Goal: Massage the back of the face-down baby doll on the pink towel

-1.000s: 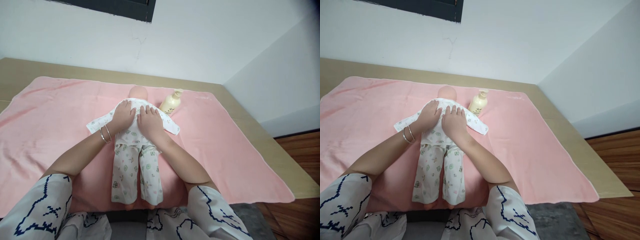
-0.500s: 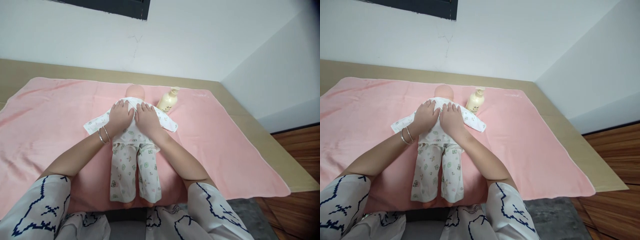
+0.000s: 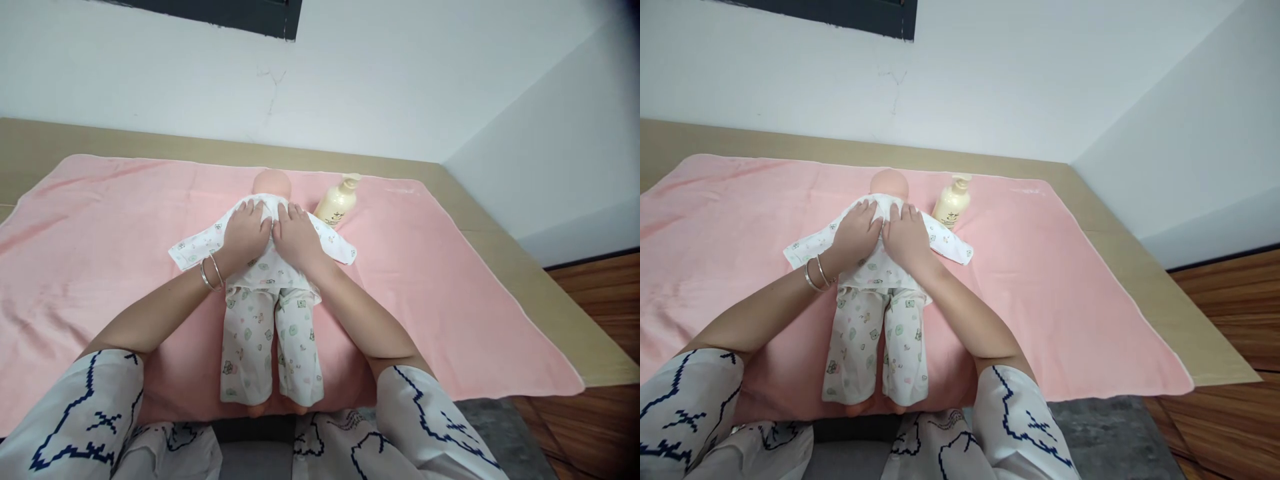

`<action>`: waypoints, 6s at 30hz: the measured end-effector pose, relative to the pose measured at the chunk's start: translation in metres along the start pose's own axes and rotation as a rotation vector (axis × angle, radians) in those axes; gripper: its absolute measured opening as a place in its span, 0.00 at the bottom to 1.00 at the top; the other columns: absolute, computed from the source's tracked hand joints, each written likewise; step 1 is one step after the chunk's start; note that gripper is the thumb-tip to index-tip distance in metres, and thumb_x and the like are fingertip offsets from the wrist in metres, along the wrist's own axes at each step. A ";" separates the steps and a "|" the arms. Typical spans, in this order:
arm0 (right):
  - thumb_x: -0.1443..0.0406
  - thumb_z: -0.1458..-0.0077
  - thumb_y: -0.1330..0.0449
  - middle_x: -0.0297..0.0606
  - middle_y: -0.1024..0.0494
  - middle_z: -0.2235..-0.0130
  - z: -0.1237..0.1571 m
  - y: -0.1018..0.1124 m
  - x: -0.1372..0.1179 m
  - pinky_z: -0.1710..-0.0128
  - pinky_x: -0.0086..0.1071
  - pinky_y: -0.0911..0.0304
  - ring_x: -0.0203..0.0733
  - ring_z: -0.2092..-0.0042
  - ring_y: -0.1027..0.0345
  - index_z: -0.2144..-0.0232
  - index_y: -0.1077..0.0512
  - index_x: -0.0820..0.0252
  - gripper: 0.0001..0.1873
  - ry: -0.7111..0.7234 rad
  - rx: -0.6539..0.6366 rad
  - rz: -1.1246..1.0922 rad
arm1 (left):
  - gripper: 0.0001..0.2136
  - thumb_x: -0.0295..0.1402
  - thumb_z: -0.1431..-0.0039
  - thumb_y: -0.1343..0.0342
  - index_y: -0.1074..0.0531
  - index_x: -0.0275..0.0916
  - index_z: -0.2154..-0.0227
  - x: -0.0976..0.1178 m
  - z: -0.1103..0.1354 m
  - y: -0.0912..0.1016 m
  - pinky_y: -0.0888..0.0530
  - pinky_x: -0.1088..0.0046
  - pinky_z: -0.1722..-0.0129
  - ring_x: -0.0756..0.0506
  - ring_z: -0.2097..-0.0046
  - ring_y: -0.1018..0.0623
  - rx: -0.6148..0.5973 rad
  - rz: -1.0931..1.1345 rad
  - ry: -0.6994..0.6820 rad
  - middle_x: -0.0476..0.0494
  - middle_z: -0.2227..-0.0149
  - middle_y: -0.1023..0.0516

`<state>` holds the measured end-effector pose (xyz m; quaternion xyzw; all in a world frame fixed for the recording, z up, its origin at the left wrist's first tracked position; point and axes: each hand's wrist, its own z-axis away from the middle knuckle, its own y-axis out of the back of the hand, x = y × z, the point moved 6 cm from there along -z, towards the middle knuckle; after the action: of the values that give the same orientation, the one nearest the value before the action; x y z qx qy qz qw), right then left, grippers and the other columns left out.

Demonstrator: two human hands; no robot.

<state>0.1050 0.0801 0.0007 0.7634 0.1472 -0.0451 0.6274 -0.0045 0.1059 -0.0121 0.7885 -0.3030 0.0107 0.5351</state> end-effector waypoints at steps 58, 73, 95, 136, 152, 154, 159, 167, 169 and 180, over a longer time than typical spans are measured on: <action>0.64 0.33 0.52 0.42 0.20 0.66 0.054 0.047 -0.053 0.61 0.40 0.39 0.47 0.63 0.28 0.66 0.25 0.60 0.17 0.369 -0.177 0.135 | 0.18 0.38 0.35 0.55 0.27 0.37 0.50 -0.018 0.006 -0.007 0.37 0.54 0.34 0.37 0.39 0.28 0.227 0.389 0.026 0.35 0.44 0.23; 0.78 0.45 0.48 0.35 0.25 0.73 0.091 0.051 -0.056 0.75 0.33 0.50 0.38 0.74 0.39 0.71 0.27 0.58 0.14 0.757 -0.527 0.181 | 0.13 0.31 0.48 0.44 0.23 0.41 0.59 -0.006 -0.008 0.057 0.30 0.58 0.41 0.39 0.45 0.24 0.210 1.009 0.379 0.43 0.49 0.21; 0.74 0.38 0.56 0.59 0.43 0.31 -0.010 0.121 0.103 0.32 0.43 0.47 0.51 0.29 0.51 0.36 0.41 0.77 0.28 -0.131 0.215 -0.069 | 0.31 0.43 0.35 0.61 0.46 0.32 0.32 0.100 -0.094 -0.004 0.25 0.64 0.43 0.39 0.35 0.29 -0.285 1.830 0.851 0.28 0.36 0.34; 0.59 0.33 0.55 0.50 0.29 0.40 -0.007 0.111 0.068 0.56 0.43 0.32 0.57 0.42 0.33 0.42 0.33 0.57 0.22 -0.261 0.061 0.268 | 0.22 0.46 0.29 0.61 0.27 0.43 0.48 -0.001 -0.024 0.103 0.27 0.46 0.45 0.32 0.34 0.34 -0.043 1.229 0.330 0.39 0.47 0.26; 0.60 0.34 0.53 0.52 0.49 0.28 -0.002 0.097 0.061 0.42 0.55 0.35 0.56 0.28 0.56 0.31 0.49 0.63 0.32 -0.272 -0.023 0.314 | 0.23 0.43 0.27 0.64 0.28 0.41 0.44 0.027 -0.016 0.121 0.24 0.49 0.48 0.31 0.37 0.28 -0.195 1.357 0.389 0.40 0.48 0.25; 0.59 0.34 0.53 0.52 0.49 0.28 -0.002 0.097 0.061 0.43 0.55 0.34 0.57 0.28 0.57 0.31 0.49 0.62 0.32 -0.266 -0.018 0.309 | 0.24 0.41 0.26 0.67 0.29 0.41 0.43 0.029 -0.014 0.122 0.24 0.50 0.48 0.33 0.38 0.28 -0.224 1.388 0.381 0.40 0.48 0.24; 0.58 0.33 0.53 0.53 0.48 0.28 -0.001 0.097 0.062 0.43 0.55 0.35 0.57 0.28 0.56 0.32 0.47 0.61 0.31 -0.249 0.001 0.293 | 0.24 0.50 0.28 0.62 0.30 0.44 0.43 0.020 -0.017 0.107 0.25 0.48 0.45 0.31 0.35 0.32 -0.210 1.349 0.344 0.41 0.46 0.26; 0.56 0.34 0.49 0.55 0.60 0.26 -0.001 0.093 0.062 0.37 0.62 0.45 0.63 0.26 0.72 0.38 0.36 0.64 0.27 -0.236 -0.032 0.113 | 0.22 0.38 0.27 0.65 0.34 0.39 0.40 0.052 -0.004 0.118 0.30 0.52 0.38 0.36 0.33 0.34 -0.335 1.736 0.556 0.37 0.41 0.28; 0.53 0.34 0.50 0.53 0.59 0.26 0.004 0.101 0.053 0.34 0.64 0.52 0.65 0.26 0.72 0.36 0.38 0.64 0.30 -0.184 0.068 0.014 | 0.22 0.38 0.29 0.62 0.39 0.38 0.37 0.060 0.000 0.121 0.31 0.55 0.36 0.38 0.33 0.33 -0.322 1.892 0.648 0.36 0.39 0.29; 0.50 0.31 0.64 0.45 0.68 0.25 0.047 0.093 -0.060 0.28 0.60 0.66 0.54 0.25 0.79 0.29 0.75 0.59 0.39 0.372 0.253 -0.158 | 0.23 0.44 0.28 0.61 0.41 0.49 0.34 0.086 0.015 0.124 0.38 0.53 0.32 0.34 0.29 0.42 -0.470 1.953 0.590 0.49 0.35 0.31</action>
<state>0.0793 0.0084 0.0941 0.8173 0.3127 0.0292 0.4831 0.0003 0.0227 0.1145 0.0432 -0.6600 0.5711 0.4861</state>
